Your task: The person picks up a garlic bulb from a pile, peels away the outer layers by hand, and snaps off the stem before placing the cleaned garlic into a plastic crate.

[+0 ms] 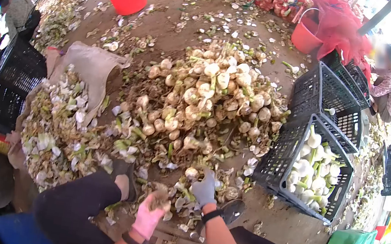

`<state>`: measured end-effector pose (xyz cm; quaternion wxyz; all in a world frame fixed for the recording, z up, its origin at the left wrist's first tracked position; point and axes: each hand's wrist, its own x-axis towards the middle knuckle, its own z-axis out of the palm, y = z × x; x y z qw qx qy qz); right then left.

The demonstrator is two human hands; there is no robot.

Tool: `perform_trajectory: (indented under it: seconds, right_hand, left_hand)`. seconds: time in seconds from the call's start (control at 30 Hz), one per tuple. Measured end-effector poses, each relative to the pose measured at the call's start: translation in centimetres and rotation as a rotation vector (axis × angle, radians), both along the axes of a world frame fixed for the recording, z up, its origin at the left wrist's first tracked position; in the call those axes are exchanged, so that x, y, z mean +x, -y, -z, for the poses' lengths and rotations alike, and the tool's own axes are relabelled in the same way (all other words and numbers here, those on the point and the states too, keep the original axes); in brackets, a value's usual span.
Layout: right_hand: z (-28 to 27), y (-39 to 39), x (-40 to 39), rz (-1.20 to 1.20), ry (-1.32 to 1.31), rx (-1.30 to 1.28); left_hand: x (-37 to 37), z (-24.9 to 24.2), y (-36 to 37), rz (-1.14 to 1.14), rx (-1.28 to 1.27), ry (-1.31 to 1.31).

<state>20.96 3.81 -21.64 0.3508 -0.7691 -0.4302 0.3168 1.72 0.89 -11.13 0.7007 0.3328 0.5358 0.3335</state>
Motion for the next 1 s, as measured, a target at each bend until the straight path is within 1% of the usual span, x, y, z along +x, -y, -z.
perform_trajectory:
  seconds: [0.03,0.07,0.1,0.13,0.17,0.2,0.23,0.27,0.3,0.33,0.37,0.43,0.47,0.5,0.53,0.57,0.63,0.67,0.7,0.73,0.77,0.8,0.87,0.93,1.0]
  right_hand:
    - [-3.6,1.0,-1.5,-0.033,-0.091,0.024]
    - [-4.0,2.2,-3.0,0.006,-0.265,0.073]
    - [-6.3,2.7,-4.8,0.048,-0.437,0.12]
    - [-9.2,3.5,-5.7,-0.019,-0.287,0.131]
    - [-10.6,4.1,-6.6,-0.076,-0.252,0.219]
    - [-11.9,4.9,-7.2,-0.111,-0.269,0.225]
    - [-12.9,5.6,-7.7,-0.146,-0.281,0.233]
    - [-13.5,6.0,-7.6,-0.152,-0.276,0.242]
    - [-14.2,6.3,-7.1,-0.064,-0.695,0.201]
    - [-14.9,6.8,-6.9,0.034,-1.115,0.146]
    - [-15.5,7.0,-6.5,0.113,-1.264,0.168]
    - [-16.7,6.8,-6.2,0.085,-1.054,0.199]
    - [-17.4,6.6,-6.4,0.086,-1.047,0.202]
    - [-18.1,6.3,-6.8,0.049,-0.932,0.241]
    - [-18.5,6.2,-7.2,0.012,-0.818,0.277]
    - [-18.5,6.2,-7.4,0.011,-0.814,0.279]
    - [-18.1,6.0,-7.8,0.112,-0.709,0.237]
    - [-18.1,5.9,-8.2,0.128,-0.705,0.288]
    - [-18.0,6.1,-8.3,0.125,-0.707,0.287]
    - [-17.8,6.5,-8.0,0.071,-0.683,0.249]
    - [-17.7,6.6,-7.7,0.015,-0.657,0.214]
    - [-17.9,6.8,-7.5,0.013,-0.655,0.217]
    - [-18.2,7.1,-7.2,-0.037,-0.749,0.201]
    - [-18.0,7.5,-6.1,-0.085,-0.766,0.159]
    - [-18.0,7.8,-5.6,-0.131,-0.785,0.115]
  left_hand:
    - [-0.1,-0.8,-0.2,-0.097,-0.131,0.088]
    - [-0.3,0.0,-0.1,-0.132,-0.123,0.145]
    - [-0.6,0.5,-0.1,-0.167,-0.114,0.204]
    - [-0.7,0.8,0.0,-0.196,-0.187,0.289]
    - [-0.9,0.2,-0.4,-0.222,-0.258,0.375]
    - [-1.3,-1.0,-0.9,-0.132,-0.226,0.472]
    - [-1.6,-1.6,-0.6,-0.135,-0.219,0.472]
    - [-1.7,-2.0,-0.5,-0.098,-0.155,0.385]
    - [-1.6,-2.4,-0.4,-0.062,-0.093,0.3]
    - [-1.6,-3.2,-0.2,-0.081,-0.041,0.325]
    - [-1.6,-3.5,0.0,-0.076,-0.039,0.33]
    - [-1.6,-4.0,0.5,0.053,0.271,0.214]
    - [-1.2,-4.6,0.5,0.046,0.366,0.075]
    - [-1.2,-5.4,0.8,0.047,0.367,0.081]
    - [-1.3,-6.4,1.0,0.09,0.616,-0.115]
    - [-1.2,-7.4,1.0,0.13,0.864,-0.316]
    - [-1.1,-7.2,1.6,0.101,0.857,-0.266]
    - [-1.2,-7.3,1.7,0.085,0.848,-0.274]
    - [-1.3,-7.4,1.8,0.07,0.835,-0.283]
    - [-1.8,-7.3,1.8,0.095,0.781,-0.311]
    - [-1.9,-7.3,1.8,0.092,0.783,-0.309]
    - [-2.1,-7.3,1.9,0.112,0.795,-0.318]
    - [-2.1,-7.4,1.9,0.13,0.808,-0.326]
    - [-2.0,-7.5,1.9,0.143,0.765,-0.246]
    - [-2.1,-7.4,1.9,0.157,0.758,-0.245]
